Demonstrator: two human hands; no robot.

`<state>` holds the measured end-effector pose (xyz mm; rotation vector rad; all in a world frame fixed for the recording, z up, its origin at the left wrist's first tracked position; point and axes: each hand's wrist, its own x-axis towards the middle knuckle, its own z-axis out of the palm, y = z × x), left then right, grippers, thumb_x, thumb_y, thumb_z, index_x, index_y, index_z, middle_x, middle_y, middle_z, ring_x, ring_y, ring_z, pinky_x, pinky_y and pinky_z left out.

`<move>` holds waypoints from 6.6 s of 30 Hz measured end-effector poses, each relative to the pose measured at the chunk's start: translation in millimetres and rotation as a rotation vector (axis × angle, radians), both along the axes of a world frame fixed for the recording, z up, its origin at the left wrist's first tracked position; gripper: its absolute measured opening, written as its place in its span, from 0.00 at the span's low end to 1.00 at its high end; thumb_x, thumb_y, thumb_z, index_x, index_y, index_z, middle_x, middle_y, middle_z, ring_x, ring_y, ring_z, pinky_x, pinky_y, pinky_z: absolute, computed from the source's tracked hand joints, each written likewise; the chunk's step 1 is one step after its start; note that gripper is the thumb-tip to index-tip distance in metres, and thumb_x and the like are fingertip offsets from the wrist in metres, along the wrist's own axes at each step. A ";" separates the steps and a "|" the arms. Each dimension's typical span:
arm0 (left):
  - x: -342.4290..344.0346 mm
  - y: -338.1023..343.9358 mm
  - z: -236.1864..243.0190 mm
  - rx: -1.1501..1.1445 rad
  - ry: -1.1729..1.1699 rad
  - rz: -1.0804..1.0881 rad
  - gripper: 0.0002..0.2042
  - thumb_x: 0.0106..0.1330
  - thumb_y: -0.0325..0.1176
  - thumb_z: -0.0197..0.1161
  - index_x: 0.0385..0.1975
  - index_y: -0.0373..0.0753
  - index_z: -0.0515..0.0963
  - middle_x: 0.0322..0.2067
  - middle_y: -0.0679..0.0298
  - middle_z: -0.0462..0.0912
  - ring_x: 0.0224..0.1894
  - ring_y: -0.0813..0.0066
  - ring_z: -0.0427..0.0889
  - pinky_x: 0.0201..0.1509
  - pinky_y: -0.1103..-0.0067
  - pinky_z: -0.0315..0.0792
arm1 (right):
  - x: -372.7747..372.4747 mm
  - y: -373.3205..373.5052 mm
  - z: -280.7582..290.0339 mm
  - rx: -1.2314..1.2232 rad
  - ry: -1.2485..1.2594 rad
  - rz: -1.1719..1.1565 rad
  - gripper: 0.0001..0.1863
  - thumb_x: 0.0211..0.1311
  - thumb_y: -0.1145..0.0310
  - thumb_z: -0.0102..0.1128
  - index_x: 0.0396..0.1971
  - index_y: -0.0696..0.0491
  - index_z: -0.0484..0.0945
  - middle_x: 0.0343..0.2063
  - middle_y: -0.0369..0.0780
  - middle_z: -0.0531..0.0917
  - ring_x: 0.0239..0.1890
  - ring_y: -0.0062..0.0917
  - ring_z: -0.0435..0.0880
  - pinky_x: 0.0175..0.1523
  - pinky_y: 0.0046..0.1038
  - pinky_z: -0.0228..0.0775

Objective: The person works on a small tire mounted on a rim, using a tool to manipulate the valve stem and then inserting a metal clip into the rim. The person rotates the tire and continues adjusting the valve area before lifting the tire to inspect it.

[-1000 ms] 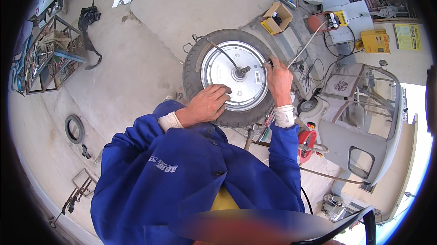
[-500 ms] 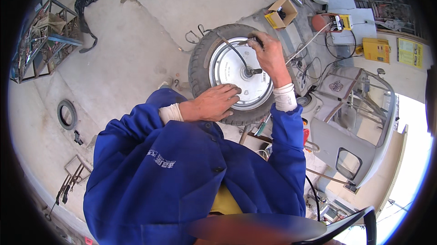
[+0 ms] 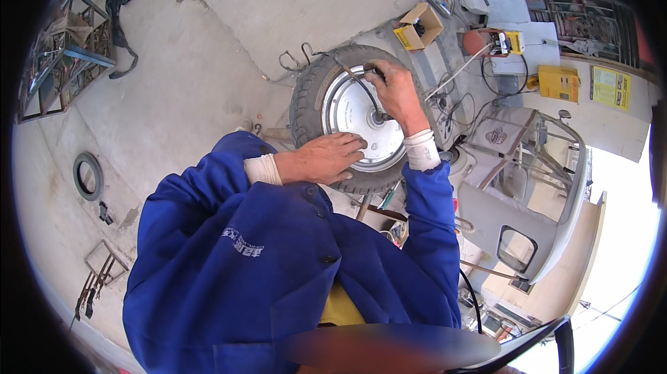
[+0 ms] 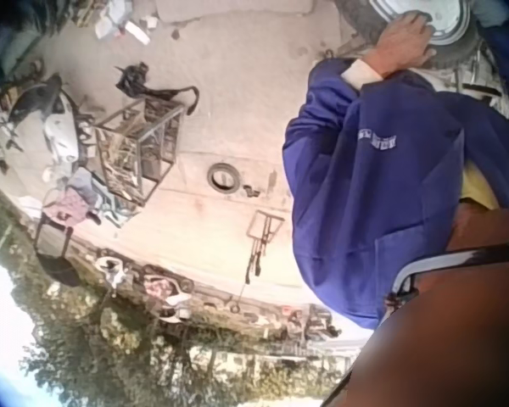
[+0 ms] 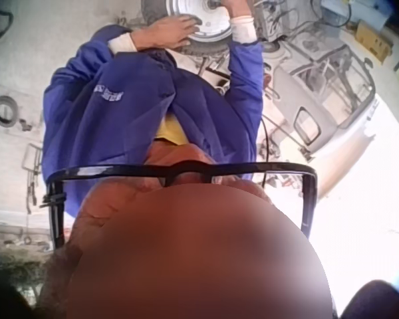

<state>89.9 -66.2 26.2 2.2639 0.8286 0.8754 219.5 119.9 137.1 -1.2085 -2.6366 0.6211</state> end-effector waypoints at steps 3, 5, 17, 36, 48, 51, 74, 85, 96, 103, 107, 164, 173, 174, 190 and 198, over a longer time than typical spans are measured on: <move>-2.0 0.0 1.9 0.027 0.007 0.011 0.28 0.67 0.41 0.75 0.63 0.33 0.78 0.69 0.50 0.75 0.76 0.51 0.70 0.79 0.60 0.68 | -2.7 -5.4 2.1 -0.008 -0.004 -0.029 0.12 0.69 0.73 0.70 0.50 0.59 0.88 0.48 0.53 0.90 0.52 0.53 0.89 0.57 0.45 0.81; -0.6 -1.3 -1.4 0.043 0.000 0.023 0.28 0.67 0.41 0.76 0.63 0.33 0.78 0.69 0.51 0.75 0.76 0.51 0.70 0.79 0.60 0.68 | -2.5 -6.8 1.5 -0.009 -0.014 -0.038 0.12 0.70 0.72 0.70 0.50 0.59 0.87 0.48 0.53 0.90 0.52 0.54 0.89 0.57 0.45 0.81; 1.5 -1.7 -1.1 0.074 0.016 0.026 0.28 0.67 0.42 0.75 0.63 0.33 0.78 0.68 0.51 0.75 0.74 0.52 0.71 0.78 0.61 0.68 | -49.8 -16.9 25.2 0.138 -0.659 -0.127 0.21 0.79 0.54 0.66 0.42 0.61 0.81 0.39 0.58 0.89 0.48 0.58 0.89 0.51 0.51 0.82; 3.3 -0.7 -1.7 0.170 0.047 0.006 0.29 0.69 0.43 0.72 0.64 0.33 0.76 0.68 0.49 0.75 0.73 0.50 0.71 0.77 0.60 0.68 | -14.1 -3.1 -22.6 0.506 -0.301 0.145 0.18 0.79 0.53 0.62 0.38 0.55 0.84 0.26 0.50 0.90 0.30 0.52 0.91 0.38 0.49 0.84; 2.8 0.9 -3.9 0.167 0.082 -0.018 0.29 0.72 0.44 0.70 0.65 0.32 0.75 0.69 0.46 0.74 0.74 0.47 0.71 0.79 0.58 0.66 | -21.9 -10.9 -19.8 0.510 -0.392 0.073 0.14 0.73 0.61 0.61 0.35 0.56 0.86 0.26 0.48 0.90 0.33 0.50 0.93 0.41 0.47 0.86; 2.8 3.4 -6.0 0.197 0.062 -0.008 0.28 0.72 0.44 0.70 0.65 0.32 0.75 0.68 0.47 0.75 0.73 0.48 0.71 0.79 0.59 0.67 | -26.2 -9.2 -16.4 0.468 -0.473 -0.002 0.14 0.74 0.62 0.59 0.35 0.56 0.86 0.24 0.48 0.89 0.31 0.50 0.92 0.39 0.48 0.86; -4.0 -0.4 0.3 0.194 0.105 -0.002 0.27 0.73 0.45 0.68 0.65 0.32 0.76 0.69 0.46 0.74 0.75 0.48 0.70 0.79 0.59 0.66 | -45.6 -14.7 4.2 0.168 -0.634 -0.112 0.21 0.79 0.54 0.62 0.51 0.60 0.79 0.43 0.54 0.87 0.45 0.52 0.92 0.45 0.49 0.85; 2.0 -1.4 11.4 0.123 0.103 -0.069 0.28 0.74 0.45 0.68 0.66 0.32 0.76 0.70 0.46 0.73 0.75 0.45 0.69 0.79 0.57 0.65 | -10.0 -5.1 -60.5 0.417 -0.405 -0.108 0.20 0.78 0.53 0.60 0.34 0.54 0.88 0.26 0.50 0.90 0.34 0.49 0.94 0.39 0.49 0.85; -2.7 10.0 14.5 0.165 0.151 -0.088 0.29 0.73 0.43 0.70 0.67 0.31 0.75 0.69 0.42 0.73 0.74 0.41 0.70 0.78 0.54 0.66 | -23.1 0.0 -57.6 0.418 -0.334 -0.095 0.15 0.66 0.60 0.69 0.42 0.57 0.85 0.28 0.49 0.89 0.35 0.49 0.94 0.35 0.48 0.84; -0.7 -0.9 5.1 0.149 0.124 -0.079 0.28 0.76 0.45 0.67 0.67 0.32 0.74 0.70 0.45 0.72 0.75 0.45 0.69 0.80 0.57 0.65 | -16.2 -28.1 -34.6 0.367 -0.289 -0.022 0.21 0.74 0.53 0.66 0.49 0.58 0.83 0.39 0.56 0.90 0.41 0.48 0.93 0.42 0.46 0.85; -1.1 -2.4 3.0 0.175 0.097 -0.037 0.28 0.75 0.45 0.67 0.66 0.31 0.75 0.69 0.44 0.74 0.75 0.45 0.70 0.80 0.57 0.65 | -38.4 -21.6 -6.3 0.184 -0.507 -0.194 0.24 0.74 0.49 0.66 0.49 0.58 0.83 0.40 0.56 0.90 0.44 0.48 0.93 0.45 0.47 0.86; 2.7 2.8 -2.4 0.238 0.115 -0.026 0.28 0.74 0.45 0.67 0.67 0.32 0.75 0.69 0.45 0.74 0.74 0.46 0.71 0.79 0.58 0.65 | -16.0 -18.3 -30.6 0.432 -0.319 -0.090 0.14 0.78 0.59 0.60 0.45 0.57 0.81 0.33 0.54 0.90 0.37 0.53 0.92 0.44 0.50 0.86; -0.8 2.1 -3.0 0.213 0.114 -0.029 0.29 0.75 0.46 0.67 0.67 0.31 0.74 0.69 0.45 0.74 0.74 0.46 0.71 0.80 0.57 0.65 | -39.0 -23.9 -9.0 0.220 -0.450 -0.174 0.16 0.75 0.60 0.65 0.47 0.59 0.82 0.38 0.54 0.89 0.43 0.52 0.93 0.48 0.49 0.86; 1.6 1.8 -5.6 0.216 0.115 -0.029 0.29 0.75 0.46 0.67 0.67 0.31 0.75 0.69 0.45 0.74 0.74 0.46 0.71 0.80 0.57 0.65 | -39.0 -23.6 -5.3 0.215 -0.461 -0.189 0.16 0.74 0.61 0.65 0.48 0.60 0.82 0.39 0.54 0.89 0.44 0.51 0.93 0.48 0.49 0.86; 2.3 0.8 -2.4 0.203 0.109 -0.040 0.28 0.75 0.45 0.67 0.67 0.32 0.75 0.69 0.44 0.74 0.74 0.45 0.70 0.80 0.57 0.65 | -27.1 -18.9 -26.3 0.332 -0.334 -0.145 0.21 0.80 0.53 0.59 0.41 0.58 0.86 0.32 0.57 0.91 0.39 0.57 0.93 0.47 0.53 0.86; 1.5 2.8 -4.1 0.238 0.105 -0.018 0.29 0.75 0.45 0.67 0.67 0.32 0.75 0.69 0.44 0.74 0.74 0.45 0.71 0.80 0.57 0.65 | -31.2 -13.7 -26.1 0.222 -0.439 -0.200 0.17 0.77 0.57 0.63 0.45 0.58 0.84 0.39 0.54 0.91 0.40 0.54 0.93 0.46 0.51 0.86</move>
